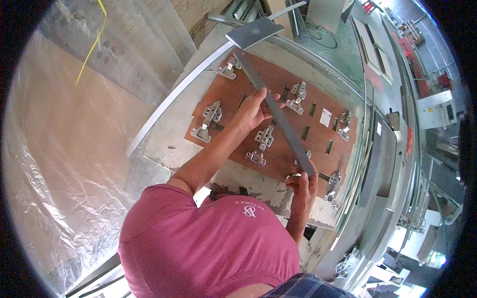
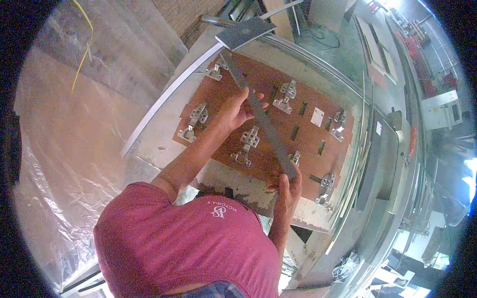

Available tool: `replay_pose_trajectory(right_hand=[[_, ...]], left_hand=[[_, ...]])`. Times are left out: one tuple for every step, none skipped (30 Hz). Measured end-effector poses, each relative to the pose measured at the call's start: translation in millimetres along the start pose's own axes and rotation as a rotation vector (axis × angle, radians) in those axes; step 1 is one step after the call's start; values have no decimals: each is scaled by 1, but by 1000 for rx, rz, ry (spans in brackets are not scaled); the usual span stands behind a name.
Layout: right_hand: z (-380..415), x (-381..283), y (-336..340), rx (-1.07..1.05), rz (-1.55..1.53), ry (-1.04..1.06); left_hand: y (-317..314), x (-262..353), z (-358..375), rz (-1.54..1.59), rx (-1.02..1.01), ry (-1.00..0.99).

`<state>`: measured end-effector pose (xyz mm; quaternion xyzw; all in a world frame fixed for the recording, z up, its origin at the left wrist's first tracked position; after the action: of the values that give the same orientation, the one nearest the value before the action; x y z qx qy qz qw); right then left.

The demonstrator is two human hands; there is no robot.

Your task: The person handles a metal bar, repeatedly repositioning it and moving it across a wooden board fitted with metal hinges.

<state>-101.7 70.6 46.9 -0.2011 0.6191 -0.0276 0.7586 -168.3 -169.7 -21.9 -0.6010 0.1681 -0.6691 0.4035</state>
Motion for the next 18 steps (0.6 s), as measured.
replay_pose_trajectory(right_hand=[[0,3,1,11,1,-29],[0,1,1,39,28,-16],[0,0,2,40,31,-18],[1,-3,4,27,29,12],[3,-6,7,13,27,36],[5,-7,12,9,35,22],[5,-12,24,61,2,37],[5,-16,36,109,-31,45],[6,-18,52,176,56,-9],[5,-20,65,227,50,-5],[6,-21,79,283,41,1],[8,-21,94,261,-41,31],[11,-23,101,242,-124,65],[13,-29,103,195,-60,96],[13,-32,101,192,-59,92],[14,-32,103,256,-200,52],[15,-30,106,321,-340,12],[15,-28,109,322,-338,12]], left_hand=[[3,-4,-1,7,8,32],[6,-6,-3,8,7,32],[2,-2,1,0,-25,6],[-3,1,5,-7,-54,-19],[-6,1,10,-1,-45,-13],[-14,3,17,-4,-72,-19],[-21,6,23,-6,-96,-33],[-24,7,31,3,-72,-40],[-31,1,43,-26,-123,13],[-36,-8,53,-57,-175,66],[-34,-16,63,-52,-154,65],[-37,-28,73,-8,-184,131],[-40,-38,83,37,-219,195],[-42,-41,92,37,-212,194],[-43,-45,102,67,-185,235],[-43,-48,109,99,-160,277],[-41,-50,112,102,-160,279],[-39,-50,113,104,-158,257]])
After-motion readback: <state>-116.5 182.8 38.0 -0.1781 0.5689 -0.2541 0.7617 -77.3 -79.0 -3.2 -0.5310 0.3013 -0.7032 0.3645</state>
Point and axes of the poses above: each hand's wrist, its own z-axis away from the middle knuckle, its own y-axis out of the back of the hand, x = y × z, the point moved 7 cm from there along -z, towards the middle knuckle, and after that the axes turned 14 degrees about -z, right-handed, at the moved point
